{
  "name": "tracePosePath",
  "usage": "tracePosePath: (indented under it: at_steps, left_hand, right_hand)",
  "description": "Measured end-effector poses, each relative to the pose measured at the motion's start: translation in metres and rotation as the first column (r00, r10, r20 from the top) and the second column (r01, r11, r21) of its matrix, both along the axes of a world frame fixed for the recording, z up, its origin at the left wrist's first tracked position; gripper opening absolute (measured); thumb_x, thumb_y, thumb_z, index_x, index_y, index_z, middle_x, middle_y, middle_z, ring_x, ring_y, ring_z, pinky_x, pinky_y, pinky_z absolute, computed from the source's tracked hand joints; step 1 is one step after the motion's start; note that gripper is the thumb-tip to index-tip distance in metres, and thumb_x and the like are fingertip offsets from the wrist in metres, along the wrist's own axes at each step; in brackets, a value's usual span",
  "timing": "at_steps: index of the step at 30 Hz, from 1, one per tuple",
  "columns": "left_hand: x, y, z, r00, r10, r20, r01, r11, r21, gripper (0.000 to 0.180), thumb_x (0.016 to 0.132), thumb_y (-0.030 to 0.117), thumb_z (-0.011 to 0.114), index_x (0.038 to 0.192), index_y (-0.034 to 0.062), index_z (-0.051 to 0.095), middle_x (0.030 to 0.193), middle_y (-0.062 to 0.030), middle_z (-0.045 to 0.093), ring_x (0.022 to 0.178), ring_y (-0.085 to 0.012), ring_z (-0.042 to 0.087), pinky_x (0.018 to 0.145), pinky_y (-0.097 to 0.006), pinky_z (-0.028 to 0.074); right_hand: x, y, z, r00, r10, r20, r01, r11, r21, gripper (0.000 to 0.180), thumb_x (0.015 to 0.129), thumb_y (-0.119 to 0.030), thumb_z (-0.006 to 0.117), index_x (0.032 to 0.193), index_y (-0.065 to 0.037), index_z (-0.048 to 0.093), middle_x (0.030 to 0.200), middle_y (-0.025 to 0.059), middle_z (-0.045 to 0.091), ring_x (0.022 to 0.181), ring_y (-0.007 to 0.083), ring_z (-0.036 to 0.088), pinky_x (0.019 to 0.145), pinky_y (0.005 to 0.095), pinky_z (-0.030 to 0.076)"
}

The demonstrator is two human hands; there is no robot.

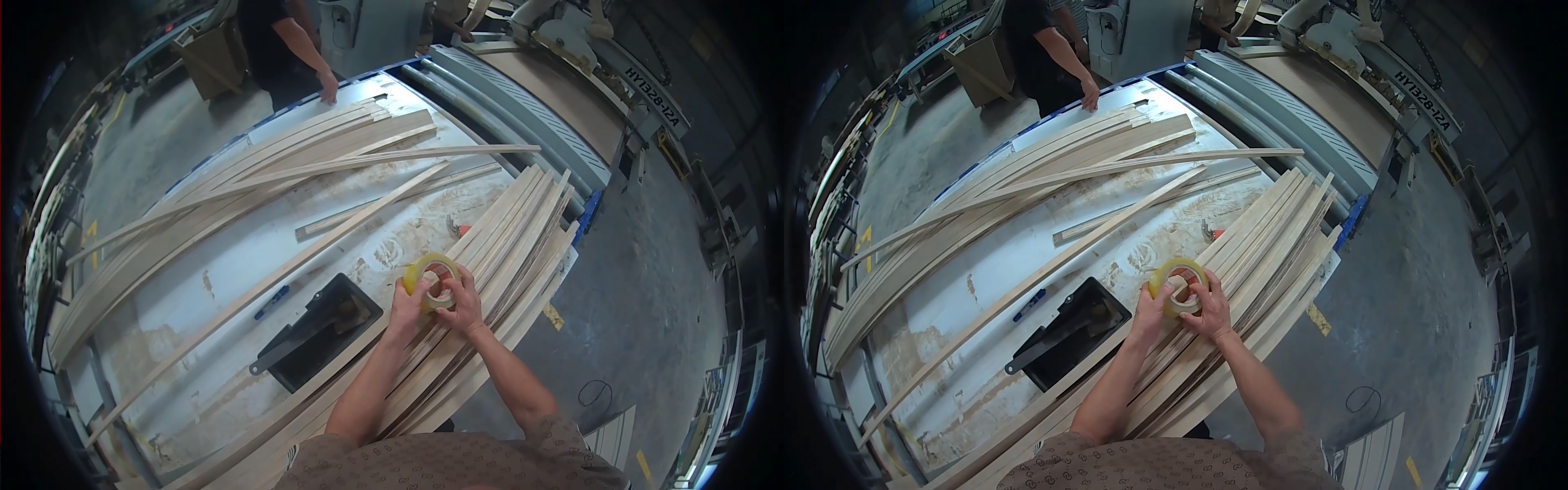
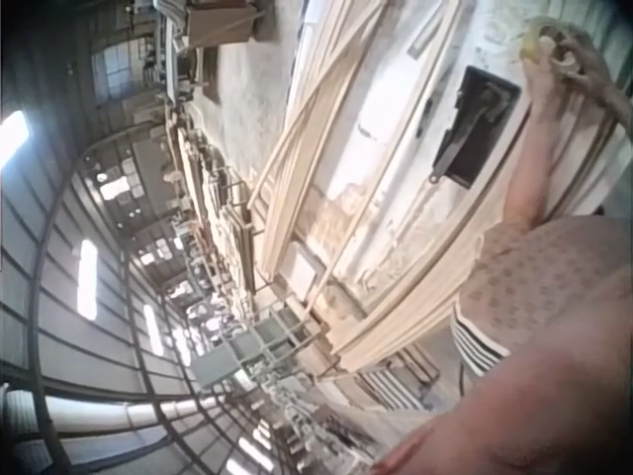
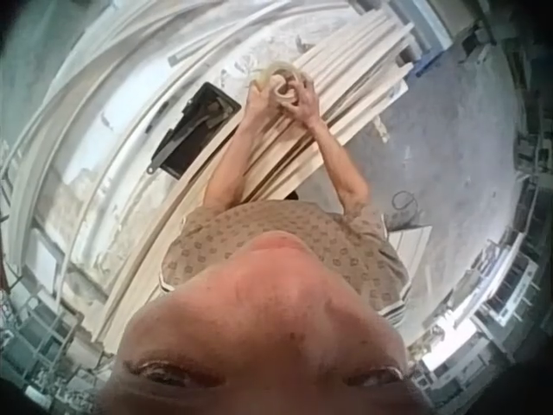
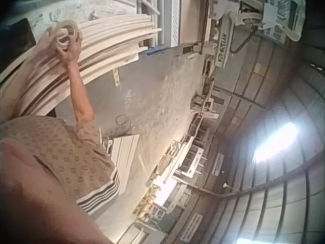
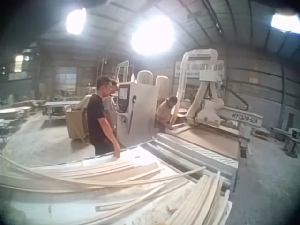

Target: Sorting and organizing thin wooden strips on a workbench in a furniture manufacturing factory.

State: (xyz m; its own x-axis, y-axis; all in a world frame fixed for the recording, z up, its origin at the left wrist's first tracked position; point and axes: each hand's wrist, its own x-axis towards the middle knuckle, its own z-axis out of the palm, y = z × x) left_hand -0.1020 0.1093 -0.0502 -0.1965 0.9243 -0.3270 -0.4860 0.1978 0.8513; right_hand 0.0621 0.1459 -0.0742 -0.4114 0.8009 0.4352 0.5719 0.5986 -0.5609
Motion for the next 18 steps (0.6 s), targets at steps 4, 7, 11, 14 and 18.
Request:
tracePosePath:
  at_steps: [4, 7, 11, 14, 18]
  left_hand:
    - [-0.0003, 0.0002, 0.0001, 1.000, -0.019, 0.005, 0.019, 1.000, 0.003, 0.052, 0.089, 0.030, 0.066, 0.125, 0.0001, 0.045, 0.115, -0.0101, 0.056, 0.104, -0.0173, 0.054, 0.091, -0.030, 0.044]
    - [-0.0003, -0.0003, 0.0033, 0.999, -0.032, -0.002, 0.032, 0.999, -0.007, 0.054, 0.089, 0.031, 0.066, 0.128, -0.0008, 0.045, 0.118, -0.0103, 0.056, 0.107, -0.0168, 0.053, 0.093, -0.029, 0.042]
    - [-0.0006, -0.0011, 0.0066, 1.000, -0.032, 0.001, 0.032, 0.999, -0.011, 0.053, 0.089, 0.030, 0.065, 0.128, -0.0006, 0.046, 0.118, -0.0103, 0.056, 0.106, -0.0165, 0.053, 0.093, -0.029, 0.042]
    - [-0.0003, -0.0003, 0.0032, 1.000, -0.011, 0.019, 0.011, 1.000, 0.005, 0.048, 0.087, 0.028, 0.067, 0.121, 0.0007, 0.046, 0.110, -0.0096, 0.056, 0.100, -0.0169, 0.055, 0.087, -0.030, 0.046]
    - [-0.0003, -0.0007, 0.0044, 1.000, -0.012, 0.022, 0.012, 1.000, 0.017, 0.048, 0.087, 0.028, 0.067, 0.121, 0.0008, 0.046, 0.110, -0.0096, 0.056, 0.100, -0.0169, 0.055, 0.087, -0.030, 0.045]
  right_hand:
    - [0.0008, 0.0000, 0.0002, 1.000, -0.003, 0.004, 0.003, 1.000, 0.018, 0.066, 0.068, -0.053, 0.074, 0.117, -0.013, 0.055, 0.138, 0.0228, 0.039, 0.118, 0.0442, 0.050, 0.094, 0.0474, 0.048]
    - [0.0015, 0.0006, -0.0005, 1.000, -0.010, 0.005, 0.010, 1.000, -0.001, 0.067, 0.068, -0.054, 0.074, 0.117, -0.013, 0.055, 0.138, 0.0224, 0.039, 0.118, 0.0441, 0.050, 0.094, 0.0473, 0.048]
    - [0.0009, 0.0004, -0.0004, 1.000, -0.008, 0.005, 0.008, 1.000, 0.007, 0.067, 0.068, -0.053, 0.074, 0.117, -0.013, 0.055, 0.138, 0.0223, 0.039, 0.118, 0.0440, 0.051, 0.093, 0.0470, 0.049]
    - [0.0000, 0.0003, -0.0006, 1.000, -0.005, 0.000, 0.005, 1.000, 0.020, 0.067, 0.068, -0.053, 0.074, 0.118, -0.013, 0.055, 0.138, 0.0224, 0.039, 0.118, 0.0439, 0.051, 0.093, 0.0468, 0.049]
    - [0.0005, -0.0001, -0.0004, 1.000, 0.001, -0.005, -0.001, 1.000, 0.009, 0.067, 0.068, -0.054, 0.074, 0.118, -0.013, 0.055, 0.138, 0.0227, 0.039, 0.118, 0.0439, 0.051, 0.093, 0.0468, 0.049]
